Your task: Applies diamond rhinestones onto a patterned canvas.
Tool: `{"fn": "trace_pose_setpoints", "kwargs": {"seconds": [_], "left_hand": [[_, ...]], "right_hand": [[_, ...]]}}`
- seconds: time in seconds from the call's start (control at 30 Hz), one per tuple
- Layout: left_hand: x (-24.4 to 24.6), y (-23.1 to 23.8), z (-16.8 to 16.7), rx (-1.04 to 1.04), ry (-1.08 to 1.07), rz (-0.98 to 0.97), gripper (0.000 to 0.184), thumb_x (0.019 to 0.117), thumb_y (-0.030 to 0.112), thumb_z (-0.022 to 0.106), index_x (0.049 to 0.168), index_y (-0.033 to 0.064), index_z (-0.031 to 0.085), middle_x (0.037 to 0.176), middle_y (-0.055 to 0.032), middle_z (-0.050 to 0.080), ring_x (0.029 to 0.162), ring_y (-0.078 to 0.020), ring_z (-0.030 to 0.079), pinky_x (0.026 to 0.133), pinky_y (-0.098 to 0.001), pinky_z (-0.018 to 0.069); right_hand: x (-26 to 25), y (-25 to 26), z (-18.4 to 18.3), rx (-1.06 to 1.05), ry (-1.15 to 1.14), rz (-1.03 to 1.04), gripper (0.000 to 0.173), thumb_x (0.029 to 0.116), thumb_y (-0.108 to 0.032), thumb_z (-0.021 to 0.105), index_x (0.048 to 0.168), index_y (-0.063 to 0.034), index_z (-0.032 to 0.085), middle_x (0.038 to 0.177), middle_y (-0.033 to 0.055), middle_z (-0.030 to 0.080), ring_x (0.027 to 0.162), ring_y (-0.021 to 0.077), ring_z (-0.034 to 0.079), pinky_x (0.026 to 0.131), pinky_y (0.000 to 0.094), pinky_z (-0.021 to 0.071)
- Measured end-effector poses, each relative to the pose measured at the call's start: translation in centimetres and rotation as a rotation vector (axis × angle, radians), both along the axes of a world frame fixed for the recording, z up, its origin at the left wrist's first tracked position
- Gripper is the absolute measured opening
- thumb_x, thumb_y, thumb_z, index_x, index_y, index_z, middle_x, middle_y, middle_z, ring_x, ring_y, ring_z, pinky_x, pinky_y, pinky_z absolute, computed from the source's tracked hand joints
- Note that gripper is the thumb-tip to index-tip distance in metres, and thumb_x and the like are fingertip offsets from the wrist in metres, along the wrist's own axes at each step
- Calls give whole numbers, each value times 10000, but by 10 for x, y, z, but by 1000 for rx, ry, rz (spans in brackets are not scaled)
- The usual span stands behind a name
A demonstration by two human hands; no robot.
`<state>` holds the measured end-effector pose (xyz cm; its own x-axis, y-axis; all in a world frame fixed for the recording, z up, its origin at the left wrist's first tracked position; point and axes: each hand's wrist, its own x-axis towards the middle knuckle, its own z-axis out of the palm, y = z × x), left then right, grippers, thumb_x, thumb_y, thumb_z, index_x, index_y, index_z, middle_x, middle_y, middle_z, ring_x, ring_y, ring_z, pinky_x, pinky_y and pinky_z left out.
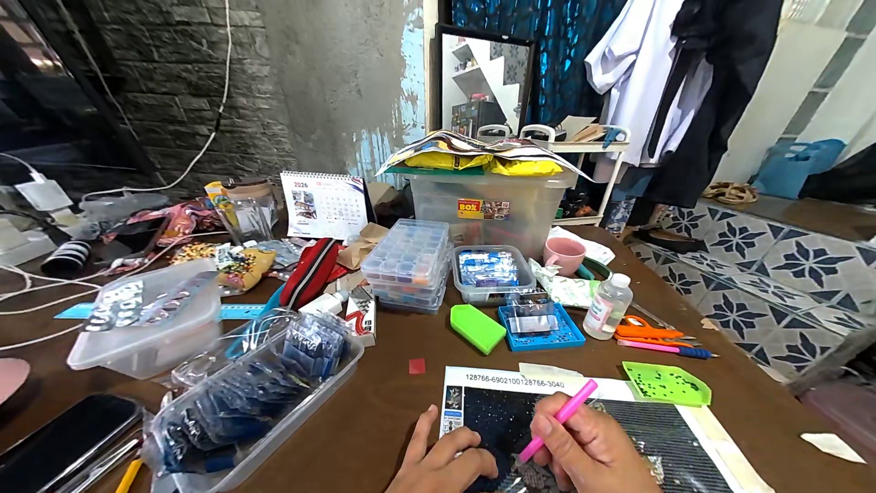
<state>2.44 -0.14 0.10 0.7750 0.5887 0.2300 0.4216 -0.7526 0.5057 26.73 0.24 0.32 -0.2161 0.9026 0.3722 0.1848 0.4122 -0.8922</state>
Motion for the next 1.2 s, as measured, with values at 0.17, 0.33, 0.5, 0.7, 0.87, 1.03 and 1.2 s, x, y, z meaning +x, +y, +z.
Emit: {"fn": "trace_pose_setpoints", "kwargs": {"seconds": [0.17,0.33,0.5,0.7,0.87,1.03,1.2], "left_hand": [[0,0,-1,9,2,-3,598,893,562,668,1239,78,729,1278,-178,674,1363,-424,499,1148,-767,67],[0,0,0,7,8,-4,608,894,570,662,1243,77,727,1282,-185,672,1360,-430,501,1144,-771,71],[0,0,-1,10,-1,0,599,888,554,678,1239,71,728,1284,-186,672,1361,-427,504,1145,-772,70],[0,-1,-1,15,2,3,596,889,557,674,1237,76,728,1280,-181,675,1359,-425,506,1147,-769,72],[0,-1,0,12,7,-1,598,887,557,677,1243,79,728,1285,-180,673,1362,-419,504,1149,-765,67],[0,0,0,12,7,0,596,888,558,675,1240,81,729,1280,-182,674,1361,-425,504,1148,-766,69],[0,0,0,9,10,-2,600,890,559,673,1245,78,726,1283,-183,673,1361,-426,503,1146,-769,67]], "right_hand": [[-1,0,0,4,3,9,145,1050,-111,534,970,-44,635,744,-65,654,602,-50,579,552,143,487],[-1,0,-1,30,-12,7,152,1050,-111,535,968,-31,636,740,-57,652,601,-46,579,555,145,489],[0,0,-1,68,-57,12,187,1057,-129,535,978,6,637,739,-13,652,600,-26,579,562,158,493],[1,0,-2,90,-70,15,196,1058,-136,532,979,8,638,734,-7,652,602,-32,578,564,149,488],[2,1,-2,84,-51,14,197,1062,-144,529,973,-5,636,737,-22,652,595,-38,573,552,146,484],[1,1,-2,69,-43,22,189,1060,-139,533,974,-8,639,739,-28,656,606,-38,582,560,147,488],[0,0,-1,74,-48,21,184,1057,-128,534,972,-4,638,735,-30,653,603,-43,576,560,140,481]]}}
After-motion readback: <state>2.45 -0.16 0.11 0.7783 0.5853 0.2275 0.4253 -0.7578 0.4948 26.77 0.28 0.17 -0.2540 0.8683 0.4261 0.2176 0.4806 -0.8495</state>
